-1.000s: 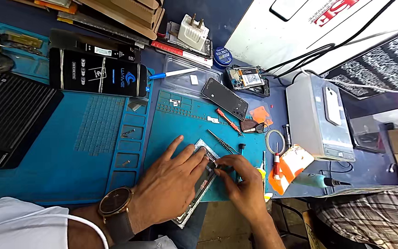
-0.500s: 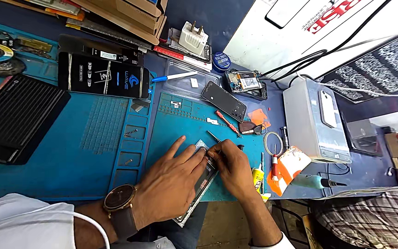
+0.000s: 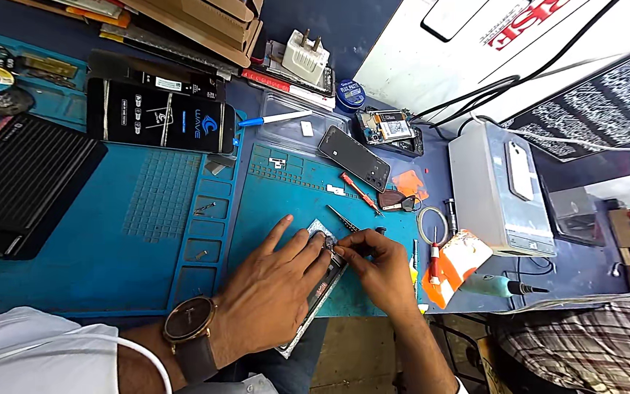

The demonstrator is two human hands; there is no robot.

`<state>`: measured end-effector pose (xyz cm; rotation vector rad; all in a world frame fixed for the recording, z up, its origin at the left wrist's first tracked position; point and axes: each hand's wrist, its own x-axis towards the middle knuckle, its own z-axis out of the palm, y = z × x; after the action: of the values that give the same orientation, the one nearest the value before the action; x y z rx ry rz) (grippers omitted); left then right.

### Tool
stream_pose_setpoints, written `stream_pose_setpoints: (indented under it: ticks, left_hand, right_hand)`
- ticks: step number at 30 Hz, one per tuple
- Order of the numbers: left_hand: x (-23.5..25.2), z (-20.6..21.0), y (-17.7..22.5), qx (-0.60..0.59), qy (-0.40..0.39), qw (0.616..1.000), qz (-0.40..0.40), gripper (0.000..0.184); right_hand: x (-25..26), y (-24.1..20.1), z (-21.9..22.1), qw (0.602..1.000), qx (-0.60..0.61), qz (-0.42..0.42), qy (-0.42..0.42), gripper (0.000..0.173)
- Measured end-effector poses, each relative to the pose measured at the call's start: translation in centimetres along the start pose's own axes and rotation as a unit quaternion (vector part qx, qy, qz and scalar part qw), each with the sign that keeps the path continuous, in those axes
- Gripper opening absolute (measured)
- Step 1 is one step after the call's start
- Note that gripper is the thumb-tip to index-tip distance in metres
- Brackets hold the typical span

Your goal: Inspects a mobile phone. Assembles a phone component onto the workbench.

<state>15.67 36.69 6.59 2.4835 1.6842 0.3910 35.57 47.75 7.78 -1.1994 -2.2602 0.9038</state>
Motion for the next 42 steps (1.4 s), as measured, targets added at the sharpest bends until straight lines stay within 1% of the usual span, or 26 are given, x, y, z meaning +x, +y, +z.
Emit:
stream_pose_setpoints:
  ticks: [5,11,17,21,25,28,32,35,37,38,40,42]
  left_hand:
    - [-0.1,0.1,0.1,0.007,-0.001,1.0,-0.003,0.061]
    - [-0.1,0.3,0.2,0.001,0.0,1.0,-0.006,0.059]
    - [0.0,0.3,0.2,0.003,0.0,1.0,-0.006,0.058]
    - [0.0,0.4,0.2,0.006,-0.002,1.0,-0.005,0.057]
    - [0.0,0.7,0.0,0.006,0.01,1.0,0.001,0.056]
    - [0.0,0.7,0.1,0.008,0.012,1.0,-0.002,0.056]
    - [-0.2,0.6,0.4,0.01,0.013,1.0,-0.011,0.057]
    - [-0.3,0.5,0.4,0.002,0.011,1.0,-0.012,0.055]
    - [-0.3,0.3,0.2,-0.014,0.005,1.0,-0.012,0.052]
    - [-0.4,0.2,0.1,-0.019,0.004,1.0,-0.012,0.052]
    - [-0.4,0.3,0.1,-0.023,0.004,1.0,-0.008,0.052]
    - [-0.4,0.2,0.1,-0.021,0.002,1.0,-0.008,0.052]
  right_hand:
    - [0.0,-0.3,0.1,1.0,-0.004,0.011,-0.002,0.008]
    - [0.0,-1.1,0.5,0.997,-0.017,0.069,0.01,0.01]
    - [-0.2,-1.6,1.2,0.995,-0.057,0.078,0.034,0.01]
    - [0.1,-2.4,1.2,0.989,-0.106,0.106,0.018,0.011]
    - [0.5,-2.6,1.1,0.987,-0.113,0.117,0.003,0.011]
    - [0.2,-2.2,1.2,0.99,-0.103,0.094,0.016,0.01]
    - [-1.0,-1.1,1.0,0.996,-0.068,0.025,0.047,0.009]
    - [-3.0,-1.1,0.3,0.989,-0.058,-0.018,0.132,0.017]
    - [-4.0,-1.0,-0.3,0.982,-0.024,-0.014,0.188,0.017]
    - [-4.1,-0.8,-0.5,0.981,-0.01,-0.013,0.195,0.017]
    - [-3.8,-0.4,-0.8,0.987,-0.02,-0.03,0.157,0.021]
    - [-2.3,-0.5,-0.8,0.993,-0.062,-0.063,0.076,0.027]
